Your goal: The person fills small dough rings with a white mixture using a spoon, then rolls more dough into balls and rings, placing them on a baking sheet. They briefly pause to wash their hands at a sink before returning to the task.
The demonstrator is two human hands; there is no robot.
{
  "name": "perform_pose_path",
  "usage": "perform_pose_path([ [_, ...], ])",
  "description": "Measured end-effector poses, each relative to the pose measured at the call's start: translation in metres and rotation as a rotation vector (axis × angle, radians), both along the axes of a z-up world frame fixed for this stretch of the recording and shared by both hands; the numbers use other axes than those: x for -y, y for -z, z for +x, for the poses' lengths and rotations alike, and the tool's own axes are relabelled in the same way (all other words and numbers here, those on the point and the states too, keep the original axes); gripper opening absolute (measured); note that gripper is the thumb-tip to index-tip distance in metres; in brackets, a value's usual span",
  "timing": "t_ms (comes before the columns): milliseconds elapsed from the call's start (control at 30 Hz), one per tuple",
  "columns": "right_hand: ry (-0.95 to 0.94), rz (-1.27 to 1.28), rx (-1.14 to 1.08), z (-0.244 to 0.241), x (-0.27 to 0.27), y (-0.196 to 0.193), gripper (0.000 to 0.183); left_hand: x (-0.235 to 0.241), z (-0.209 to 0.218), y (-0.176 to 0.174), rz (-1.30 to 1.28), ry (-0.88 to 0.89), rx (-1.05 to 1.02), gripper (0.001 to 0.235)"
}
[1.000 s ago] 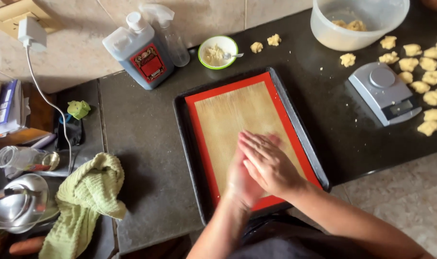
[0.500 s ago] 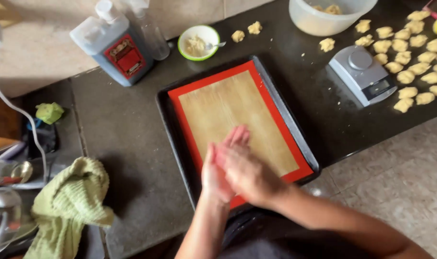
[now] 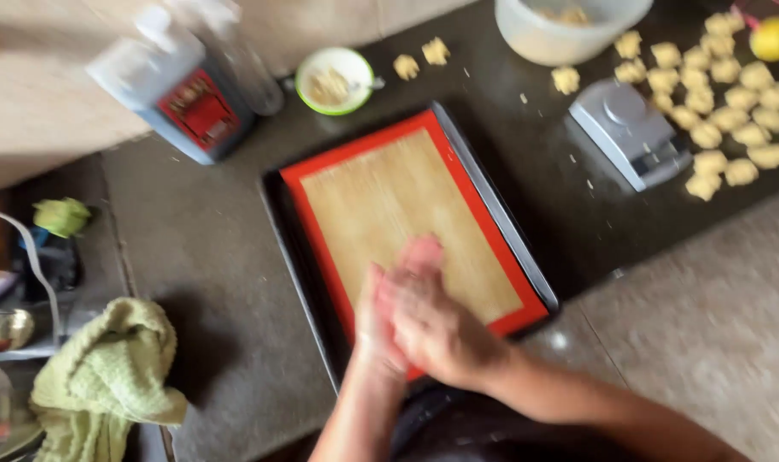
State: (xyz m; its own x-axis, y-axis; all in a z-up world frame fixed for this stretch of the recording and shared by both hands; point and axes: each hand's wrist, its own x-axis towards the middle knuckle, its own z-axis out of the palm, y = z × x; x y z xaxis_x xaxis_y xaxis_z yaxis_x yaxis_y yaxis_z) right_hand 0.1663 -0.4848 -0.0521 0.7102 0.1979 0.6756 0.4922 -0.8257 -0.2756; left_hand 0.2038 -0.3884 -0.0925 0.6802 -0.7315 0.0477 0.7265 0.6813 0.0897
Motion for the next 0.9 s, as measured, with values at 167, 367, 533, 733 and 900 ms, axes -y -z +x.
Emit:
perform_pose_path([
  [167, 0.026, 0.062, -0.033, 0.007, 0.006, 0.011, 0.038, 0.007, 0.000, -0.018, 0.129, 0.094, -0.329, 0.067],
  [367, 0.058, 0.000, -0.051, 0.011, 0.009, 0.015, 0.033, 0.008, 0.006, -0.015, 0.308, 0.048, -0.216, 0.068],
  [533, 0.128, 0.132, -0.096, 0.000, 0.021, 0.013, 0.042, 0.008, 0.053, 0.022, 0.507, -0.047, -0.021, 0.060],
  [733, 0.428, 0.055, -0.048, -0.033, 0.085, 0.079, 0.037, -0.037, 0.192, 0.099, 1.342, -0.650, 0.420, 0.057],
  [900, 0.430, 0.072, -0.237, -0.070, 0.104, 0.076, 0.032, -0.034, 0.234, 0.058, 1.890, -0.471, 0.540, 0.022],
])
